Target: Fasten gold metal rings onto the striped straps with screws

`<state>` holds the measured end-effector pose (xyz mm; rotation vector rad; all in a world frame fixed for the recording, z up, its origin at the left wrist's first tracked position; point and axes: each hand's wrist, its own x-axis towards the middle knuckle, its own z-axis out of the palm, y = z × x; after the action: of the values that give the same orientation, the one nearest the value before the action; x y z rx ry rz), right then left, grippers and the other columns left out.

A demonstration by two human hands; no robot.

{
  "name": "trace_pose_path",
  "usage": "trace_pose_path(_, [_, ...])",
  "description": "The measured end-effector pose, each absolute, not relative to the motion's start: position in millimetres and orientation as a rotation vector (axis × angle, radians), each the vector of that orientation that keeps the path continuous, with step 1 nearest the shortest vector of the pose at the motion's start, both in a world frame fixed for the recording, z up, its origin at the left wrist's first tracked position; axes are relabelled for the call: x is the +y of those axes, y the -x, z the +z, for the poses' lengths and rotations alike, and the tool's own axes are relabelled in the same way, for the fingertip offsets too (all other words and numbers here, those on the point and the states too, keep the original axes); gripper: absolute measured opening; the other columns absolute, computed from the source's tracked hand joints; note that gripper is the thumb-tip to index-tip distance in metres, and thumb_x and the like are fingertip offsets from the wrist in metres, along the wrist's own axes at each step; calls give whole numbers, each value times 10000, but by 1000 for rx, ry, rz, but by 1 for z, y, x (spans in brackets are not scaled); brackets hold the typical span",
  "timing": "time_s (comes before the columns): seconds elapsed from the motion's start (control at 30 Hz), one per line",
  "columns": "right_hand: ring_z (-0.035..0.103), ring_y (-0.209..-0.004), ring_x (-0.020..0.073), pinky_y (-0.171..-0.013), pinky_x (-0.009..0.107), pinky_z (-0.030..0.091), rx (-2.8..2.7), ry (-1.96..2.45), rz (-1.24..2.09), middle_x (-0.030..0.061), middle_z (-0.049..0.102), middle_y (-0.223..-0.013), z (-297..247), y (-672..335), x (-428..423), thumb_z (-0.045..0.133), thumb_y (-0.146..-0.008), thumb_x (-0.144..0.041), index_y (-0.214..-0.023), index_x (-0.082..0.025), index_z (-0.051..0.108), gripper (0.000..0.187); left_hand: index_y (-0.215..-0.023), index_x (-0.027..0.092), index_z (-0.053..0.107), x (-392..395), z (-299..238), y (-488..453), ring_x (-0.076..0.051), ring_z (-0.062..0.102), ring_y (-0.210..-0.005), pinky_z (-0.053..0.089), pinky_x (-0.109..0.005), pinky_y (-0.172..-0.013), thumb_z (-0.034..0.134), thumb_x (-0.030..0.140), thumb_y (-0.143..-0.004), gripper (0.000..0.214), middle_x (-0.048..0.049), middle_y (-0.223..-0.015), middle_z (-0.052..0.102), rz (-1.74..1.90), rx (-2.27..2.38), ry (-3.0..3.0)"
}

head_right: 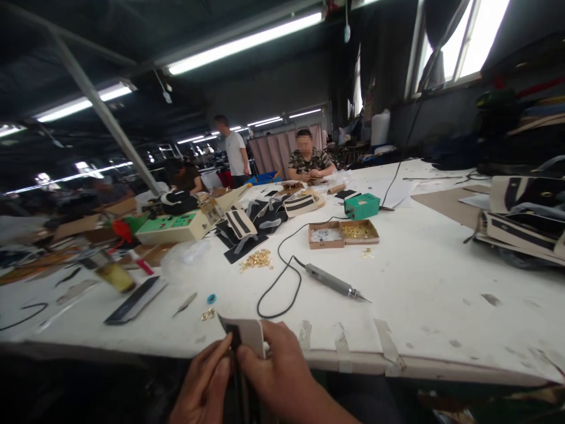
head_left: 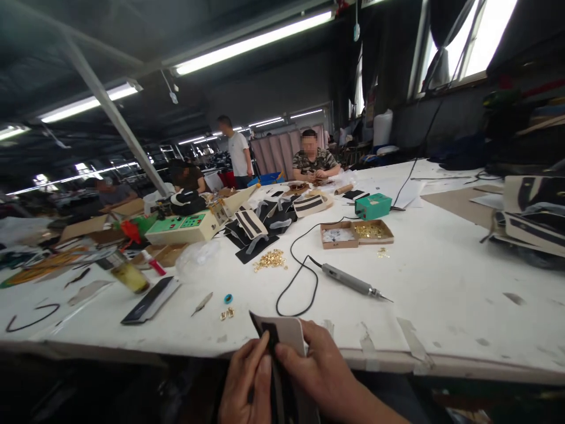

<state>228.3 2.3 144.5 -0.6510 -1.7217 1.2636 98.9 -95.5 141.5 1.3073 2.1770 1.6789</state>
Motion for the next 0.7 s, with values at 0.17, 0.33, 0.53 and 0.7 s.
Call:
trace_pose_path(0.17, [653, -783, 194, -681, 269, 480, -1674, 613, 1737, 32, 750, -882, 149, -246, 25, 668, -939, -411, -973, -166, 749, 260, -1214, 210, 705, -70, 144, -95, -278, 736, -1084, 610, -369, -919, 874, 503, -744, 579, -112, -1237, 736, 1746, 1901, -890])
trace_pose_path(0.33, [703, -786, 222, -663, 279, 511, -1678, 785, 1952, 66, 783, -922, 131, -251, 46, 700, -891, -443, -984, -147, 756, 315, -1383, 191, 591, -51, 125, -96, -253, 768, -979, 611, -353, -869, 924, 382, -715, 771, -117, -1159, 779, 1678, 1391, -565])
trace_pose_path(0.53, [674, -664, 199, -584, 264, 479, -1801, 978, 2018, 59, 776, -795, 112, -250, 74, 699, -846, -400, -849, -146, 752, 260, -994, 144, 737, -34, 97, -89, -207, 732, -741, 595, -315, -715, 938, 355, -643, 456, -63, -862, 793, 1532, 1405, -500])
trace_pose_path(0.7, [681, -668, 212, -560, 263, 462, -1995, 1226, 1868, 73, 771, -748, 95, -248, 98, 710, -797, -357, -764, -143, 754, 222, -932, 157, 719, -13, 80, -92, -204, 714, -697, 580, -324, -690, 843, 302, -656, 335, -49, -813, 776, 1391, 1572, -523])
